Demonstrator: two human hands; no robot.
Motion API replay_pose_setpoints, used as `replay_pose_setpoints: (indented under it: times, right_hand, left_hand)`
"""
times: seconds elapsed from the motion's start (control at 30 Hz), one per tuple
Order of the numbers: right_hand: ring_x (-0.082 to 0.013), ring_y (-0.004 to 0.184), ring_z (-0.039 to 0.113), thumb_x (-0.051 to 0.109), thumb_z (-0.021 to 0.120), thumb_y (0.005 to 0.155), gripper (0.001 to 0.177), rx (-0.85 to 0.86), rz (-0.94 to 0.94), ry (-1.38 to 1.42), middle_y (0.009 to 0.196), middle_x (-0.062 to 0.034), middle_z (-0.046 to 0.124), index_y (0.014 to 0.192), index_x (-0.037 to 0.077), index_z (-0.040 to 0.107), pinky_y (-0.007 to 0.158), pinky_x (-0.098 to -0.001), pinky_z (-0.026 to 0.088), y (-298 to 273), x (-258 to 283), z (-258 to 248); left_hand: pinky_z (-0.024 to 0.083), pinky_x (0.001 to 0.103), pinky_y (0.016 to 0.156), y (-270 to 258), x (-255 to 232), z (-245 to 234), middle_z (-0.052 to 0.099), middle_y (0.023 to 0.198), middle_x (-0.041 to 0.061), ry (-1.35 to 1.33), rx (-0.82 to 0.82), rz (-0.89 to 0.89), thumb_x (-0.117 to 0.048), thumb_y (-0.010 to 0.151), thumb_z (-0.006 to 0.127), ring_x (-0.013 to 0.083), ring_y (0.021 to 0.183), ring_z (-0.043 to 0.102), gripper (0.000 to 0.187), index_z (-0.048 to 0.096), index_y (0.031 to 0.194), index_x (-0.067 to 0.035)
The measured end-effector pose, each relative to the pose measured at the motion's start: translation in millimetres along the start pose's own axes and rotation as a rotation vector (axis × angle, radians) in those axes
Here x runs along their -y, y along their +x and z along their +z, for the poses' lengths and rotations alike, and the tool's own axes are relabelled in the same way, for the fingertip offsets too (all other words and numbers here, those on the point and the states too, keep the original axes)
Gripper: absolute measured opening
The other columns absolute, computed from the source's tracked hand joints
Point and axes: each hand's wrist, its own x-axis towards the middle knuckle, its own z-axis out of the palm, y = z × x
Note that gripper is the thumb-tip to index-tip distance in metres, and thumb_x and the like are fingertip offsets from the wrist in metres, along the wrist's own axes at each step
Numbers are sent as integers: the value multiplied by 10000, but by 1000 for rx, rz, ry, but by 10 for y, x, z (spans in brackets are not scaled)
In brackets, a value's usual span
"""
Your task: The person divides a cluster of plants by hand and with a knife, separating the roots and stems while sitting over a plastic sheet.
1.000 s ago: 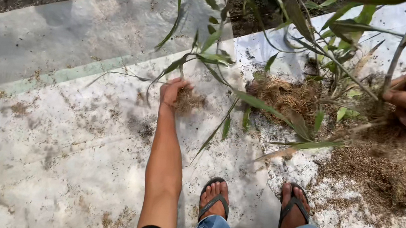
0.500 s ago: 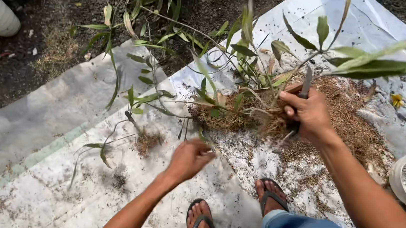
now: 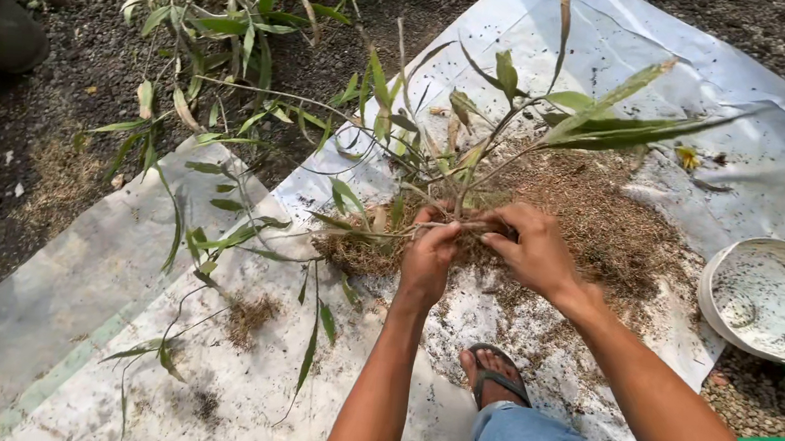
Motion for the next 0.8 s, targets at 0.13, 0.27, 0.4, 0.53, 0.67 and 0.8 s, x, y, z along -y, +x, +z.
replay_pose_setpoints:
  times: [0.13,0.27,0.4,0.53,0.67,0.8]
  right_hand:
    - [-194,738,635,79,748,931,61,-270,-299,91,876,-97,697,988,82,770,680,-290,527,-252,-565,-35]
    - [-228,857,676,2,740,949,120,-439,-34,47,960,-139,722,1052,46,782,773,-303,567,-537,-858,-268]
    - [-366,1182,663,13,820,855,407,-449,0,-202,1244,-167,692,1253,-15,735,1060,-448,532,-409,-1493,-272]
    - [-209,720,635,54,752,959,130,-462,-192,13,909,-141,681,1080,7,750,573,-274,535,-438,-1138,43]
    - [-132,570,596,51,746,905,116,-404,-382,106,798,-96,700,1019,51,769,419,-227,470,-317,-404,138]
    - [-168,625,594,81,724,939,213,-343,-469,51,864,-153,691,1145,30,740,451,-254,491,-209,-157,45]
  left_hand:
    - [406,372,894,142,432,-135,709,1113,131,-300,-28,53,-99,959,586,241,988,567,228,522,1175,-142]
    - [391,374,953,418,867,-540,681,1075,85,-420,-138,24,-79,940,576,243,1031,546,320,563,1257,-119]
    - [305,438,1069,337,782,-368,635,1162,108,-341,-172,17,-101,949,589,286,1132,473,341,571,1290,-84]
    - [309,508,1070,161,656,-109,702,1147,146,-194,-59,164,-134,930,645,290,1116,528,393,600,1313,-55]
    - [343,530,1114,-59,503,215,687,1242,205,-7,-38,242,-161,896,733,329,1223,539,458,603,1319,-39]
    - [334,619,1162,-319,303,405,598,1340,314,177,17,310,-201,906,735,455,1327,496,591,521,1403,34]
